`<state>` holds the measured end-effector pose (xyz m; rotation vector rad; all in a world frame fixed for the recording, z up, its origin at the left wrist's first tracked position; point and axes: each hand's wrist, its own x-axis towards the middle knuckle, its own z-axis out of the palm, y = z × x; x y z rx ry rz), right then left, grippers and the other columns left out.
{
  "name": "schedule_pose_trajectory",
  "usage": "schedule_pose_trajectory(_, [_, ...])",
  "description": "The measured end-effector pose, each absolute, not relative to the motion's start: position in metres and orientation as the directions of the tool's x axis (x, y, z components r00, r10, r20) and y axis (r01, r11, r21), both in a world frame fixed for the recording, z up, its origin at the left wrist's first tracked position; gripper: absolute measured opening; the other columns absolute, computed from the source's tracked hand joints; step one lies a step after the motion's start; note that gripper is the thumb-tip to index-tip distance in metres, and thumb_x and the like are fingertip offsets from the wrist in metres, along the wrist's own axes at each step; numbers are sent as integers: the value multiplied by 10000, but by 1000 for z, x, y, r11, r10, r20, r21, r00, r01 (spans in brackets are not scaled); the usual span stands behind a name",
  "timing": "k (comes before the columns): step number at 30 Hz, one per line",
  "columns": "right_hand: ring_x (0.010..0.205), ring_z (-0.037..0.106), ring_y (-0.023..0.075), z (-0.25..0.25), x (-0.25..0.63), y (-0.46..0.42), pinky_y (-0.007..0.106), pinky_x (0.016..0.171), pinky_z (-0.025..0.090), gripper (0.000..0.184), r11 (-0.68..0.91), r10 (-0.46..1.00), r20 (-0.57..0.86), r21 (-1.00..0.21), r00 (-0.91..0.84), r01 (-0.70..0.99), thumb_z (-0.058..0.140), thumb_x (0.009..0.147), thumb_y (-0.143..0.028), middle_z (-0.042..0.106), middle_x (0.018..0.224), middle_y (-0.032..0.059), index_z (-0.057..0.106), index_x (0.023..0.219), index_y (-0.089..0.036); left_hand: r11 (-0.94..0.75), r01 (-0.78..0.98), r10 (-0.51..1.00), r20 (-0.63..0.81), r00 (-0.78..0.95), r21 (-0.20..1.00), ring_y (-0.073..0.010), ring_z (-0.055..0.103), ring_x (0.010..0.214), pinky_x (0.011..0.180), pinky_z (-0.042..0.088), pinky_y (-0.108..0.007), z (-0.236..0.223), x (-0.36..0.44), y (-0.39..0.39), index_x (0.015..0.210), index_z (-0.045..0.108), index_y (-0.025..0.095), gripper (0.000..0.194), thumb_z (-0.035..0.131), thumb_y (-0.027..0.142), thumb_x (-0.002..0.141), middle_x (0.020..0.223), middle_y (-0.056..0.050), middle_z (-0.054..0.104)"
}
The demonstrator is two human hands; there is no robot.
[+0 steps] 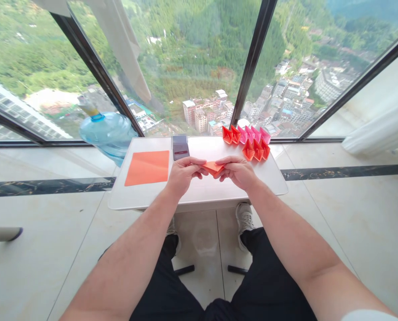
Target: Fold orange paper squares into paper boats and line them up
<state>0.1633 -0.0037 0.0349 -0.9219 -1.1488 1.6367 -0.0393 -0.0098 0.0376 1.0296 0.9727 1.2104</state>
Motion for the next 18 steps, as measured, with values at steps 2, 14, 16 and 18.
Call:
schedule_pose_trajectory(2, [648, 730, 205, 36, 163, -5, 269, 546, 563, 162, -167, 945, -77, -949, -318, -266, 713, 694, -259, 743, 705, 56, 745, 822, -165, 63, -261, 993, -35, 110, 963, -188, 687, 611, 574, 486, -283, 38, -40, -10, 789, 749, 146, 147, 672, 181, 668, 626, -72, 714])
schedule_pose_trajectory(14, [643, 678, 165, 30, 164, -3, 309, 635, 595, 138, -92, 948, -30, -979, -318, -181, 651, 720, -281, 716, 741, 36, 715, 756, -164, -63, -17, 998, 63, 10, 998, -131, 598, 539, 520, 457, -242, 40, -35, -13, 810, 661, 179, 217, 785, 279, 663, 602, 3, 667])
schedule_pose_trajectory(16, [663, 681, 159, 29, 162, -3, 297, 635, 593, 252, -44, 957, 3, -987, -292, -155, 710, 733, -343, 722, 763, 16, 718, 926, -180, -66, 23, 997, 67, -27, 998, -118, 581, 540, 536, 459, -238, 38, -34, -12, 929, 692, 182, 303, 794, 273, 658, 631, 14, 673])
schedule_pose_trajectory(18, [685, 685, 156, 29, 159, -3, 290, 636, 593, 461, -2, 968, 29, -992, -247, -126, 765, 723, -397, 736, 801, 7, 669, 1131, -204, -75, 48, 995, 78, -58, 996, -120, 590, 578, 572, 473, -243, 35, -34, -11, 963, 721, 181, 324, 795, 277, 663, 679, 5, 688])
